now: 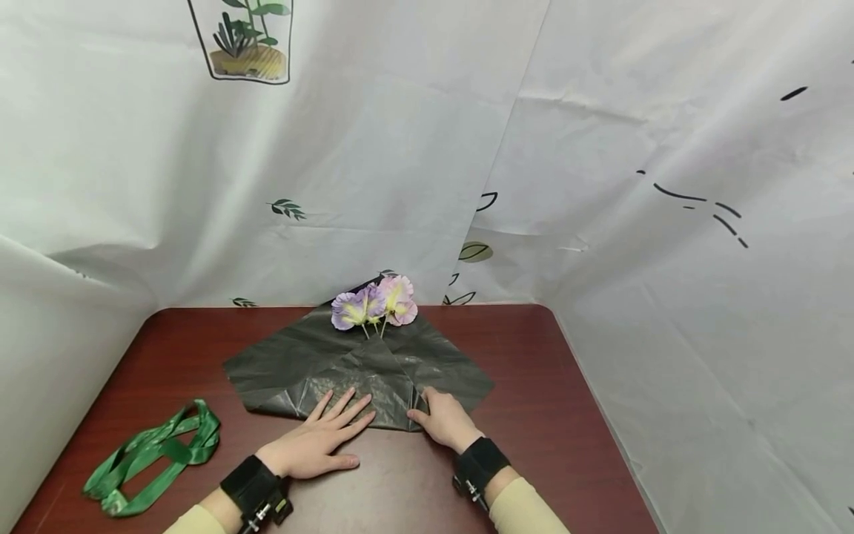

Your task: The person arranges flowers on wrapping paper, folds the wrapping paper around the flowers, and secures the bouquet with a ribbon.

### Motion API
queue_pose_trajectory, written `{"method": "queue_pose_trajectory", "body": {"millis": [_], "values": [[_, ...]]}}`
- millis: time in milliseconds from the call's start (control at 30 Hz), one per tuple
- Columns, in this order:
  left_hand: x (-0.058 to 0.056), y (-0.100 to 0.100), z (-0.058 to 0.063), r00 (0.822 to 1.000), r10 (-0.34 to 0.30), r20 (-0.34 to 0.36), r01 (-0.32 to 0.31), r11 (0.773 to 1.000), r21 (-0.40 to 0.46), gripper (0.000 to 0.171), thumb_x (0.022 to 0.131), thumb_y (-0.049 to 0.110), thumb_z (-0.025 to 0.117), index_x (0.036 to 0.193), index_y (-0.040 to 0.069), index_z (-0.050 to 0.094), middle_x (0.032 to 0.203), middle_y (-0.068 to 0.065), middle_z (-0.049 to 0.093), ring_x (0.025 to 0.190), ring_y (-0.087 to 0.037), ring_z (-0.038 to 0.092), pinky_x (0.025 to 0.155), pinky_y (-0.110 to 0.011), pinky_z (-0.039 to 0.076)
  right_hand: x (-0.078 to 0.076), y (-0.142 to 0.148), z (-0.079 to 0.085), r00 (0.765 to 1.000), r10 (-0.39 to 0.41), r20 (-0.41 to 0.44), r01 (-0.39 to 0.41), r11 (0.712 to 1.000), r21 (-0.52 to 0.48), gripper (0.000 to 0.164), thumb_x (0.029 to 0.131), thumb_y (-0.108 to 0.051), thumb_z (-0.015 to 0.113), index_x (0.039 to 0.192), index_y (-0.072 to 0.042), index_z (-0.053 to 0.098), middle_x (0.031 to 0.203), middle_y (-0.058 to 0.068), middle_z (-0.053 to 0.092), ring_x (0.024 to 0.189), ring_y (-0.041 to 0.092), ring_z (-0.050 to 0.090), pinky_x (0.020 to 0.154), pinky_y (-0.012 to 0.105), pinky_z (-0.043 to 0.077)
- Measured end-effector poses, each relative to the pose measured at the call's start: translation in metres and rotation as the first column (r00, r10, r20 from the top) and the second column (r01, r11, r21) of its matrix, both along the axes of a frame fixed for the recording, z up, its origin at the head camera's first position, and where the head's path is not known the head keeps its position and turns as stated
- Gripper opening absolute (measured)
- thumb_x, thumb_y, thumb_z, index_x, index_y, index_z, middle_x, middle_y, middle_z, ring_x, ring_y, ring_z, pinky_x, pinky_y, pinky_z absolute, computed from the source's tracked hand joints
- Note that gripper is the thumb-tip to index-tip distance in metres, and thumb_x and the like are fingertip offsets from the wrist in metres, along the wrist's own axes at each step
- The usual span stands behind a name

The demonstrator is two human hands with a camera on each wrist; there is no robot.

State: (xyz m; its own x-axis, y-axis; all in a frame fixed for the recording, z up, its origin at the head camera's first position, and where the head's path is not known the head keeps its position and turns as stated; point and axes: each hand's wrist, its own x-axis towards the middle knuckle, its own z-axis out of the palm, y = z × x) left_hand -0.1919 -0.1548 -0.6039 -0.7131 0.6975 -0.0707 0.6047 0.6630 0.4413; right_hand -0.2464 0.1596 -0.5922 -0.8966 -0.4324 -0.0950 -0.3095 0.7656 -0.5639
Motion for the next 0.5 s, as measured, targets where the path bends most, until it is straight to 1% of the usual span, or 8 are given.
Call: {"method": "queue_pose_trajectory", "body": {"millis": [67,133,167,233,367,433,500], "values": [[-0.0004,0.0006,-0.0017,1.000,0.007,0.010,-0.007,1.000,-0.002,0.079,0.112,0.059,0.057,0.177,0.019,0.036,0.187,-0.008,0.016,0.171,-0.041,0.004,0.132,-0.072,0.001,-0.0001,-0.0007,0.0017,0.999,-0.022,0.024,0.021,1.000,0.016,0.036,0.108,-0.040,0.076,0.113,-0.006,0.064,0.082,-0.001,0.062,0.071,0.014,0.059,0.066,0.038,0.049],[-0.0010,0.0008,-0.0026,1.000,0.014,0.017,-0.014,1.000,-0.002,0.079,0.112,0.060,0.057,0.177,0.020,0.035,0.187,-0.007,0.016,0.172,-0.041,0.004,0.132,-0.072,0.000,-0.0005,-0.0006,0.0022,0.998,-0.038,0.047,0.038,0.999,0.012,0.043,0.106,-0.041,0.078,0.122,-0.003,0.065,0.095,0.007,0.072,0.082,0.019,0.068,0.073,0.042,0.055],[-0.0012,0.0007,-0.0026,1.000,0.014,0.018,-0.014,1.000,0.000,0.079,0.113,0.059,0.057,0.177,0.019,0.036,0.187,-0.008,0.016,0.171,-0.041,0.004,0.131,-0.073,0.000,-0.0008,-0.0004,0.0021,0.998,-0.039,0.050,0.039,0.999,0.010,0.047,0.106,-0.041,0.079,0.126,-0.002,0.065,0.100,0.010,0.074,0.086,0.021,0.070,0.076,0.044,0.057],[-0.0017,0.0006,-0.0023,1.000,0.018,0.024,-0.018,1.000,0.004,0.078,0.112,0.059,0.058,0.176,0.019,0.036,0.186,-0.008,0.017,0.171,-0.042,0.004,0.131,-0.074,0.000,-0.0014,-0.0001,0.0013,0.998,-0.038,0.051,0.038,0.999,0.008,0.050,0.105,-0.041,0.080,0.130,0.000,0.063,0.105,0.012,0.075,0.091,0.022,0.072,0.079,0.046,0.058],[-0.0028,0.0005,-0.0010,0.999,0.023,0.027,-0.023,1.000,0.007,0.078,0.113,0.057,0.058,0.176,0.018,0.037,0.186,-0.009,0.018,0.171,-0.044,0.005,0.130,-0.076,0.001,-0.0010,0.0008,0.0013,0.999,-0.022,0.036,0.021,1.000,0.002,0.051,0.104,-0.039,0.082,0.129,0.000,0.062,0.097,0.010,0.072,0.085,0.021,0.068,0.075,0.045,0.057],[-0.0038,0.0005,-0.0006,0.999,0.030,0.029,-0.030,1.000,0.007,0.077,0.113,0.057,0.058,0.176,0.018,0.036,0.186,-0.009,0.018,0.171,-0.044,0.004,0.130,-0.076,0.001,-0.0008,0.0009,0.0017,0.999,-0.017,0.034,0.017,1.000,-0.002,0.055,0.103,-0.041,0.082,0.132,0.001,0.062,0.103,0.013,0.075,0.091,0.024,0.072,0.078,0.047,0.059],[-0.0047,0.0003,-0.0003,0.999,0.034,0.027,-0.034,0.999,0.005,0.077,0.113,0.057,0.057,0.176,0.017,0.036,0.186,-0.009,0.017,0.171,-0.044,0.003,0.130,-0.076,0.001,-0.0003,0.0018,0.0023,0.998,-0.007,0.056,0.008,1.000,-0.011,0.063,0.102,-0.045,0.083,0.138,0.002,0.061,0.114,0.018,0.076,0.101,0.029,0.075,0.085,0.050,0.061]]}}
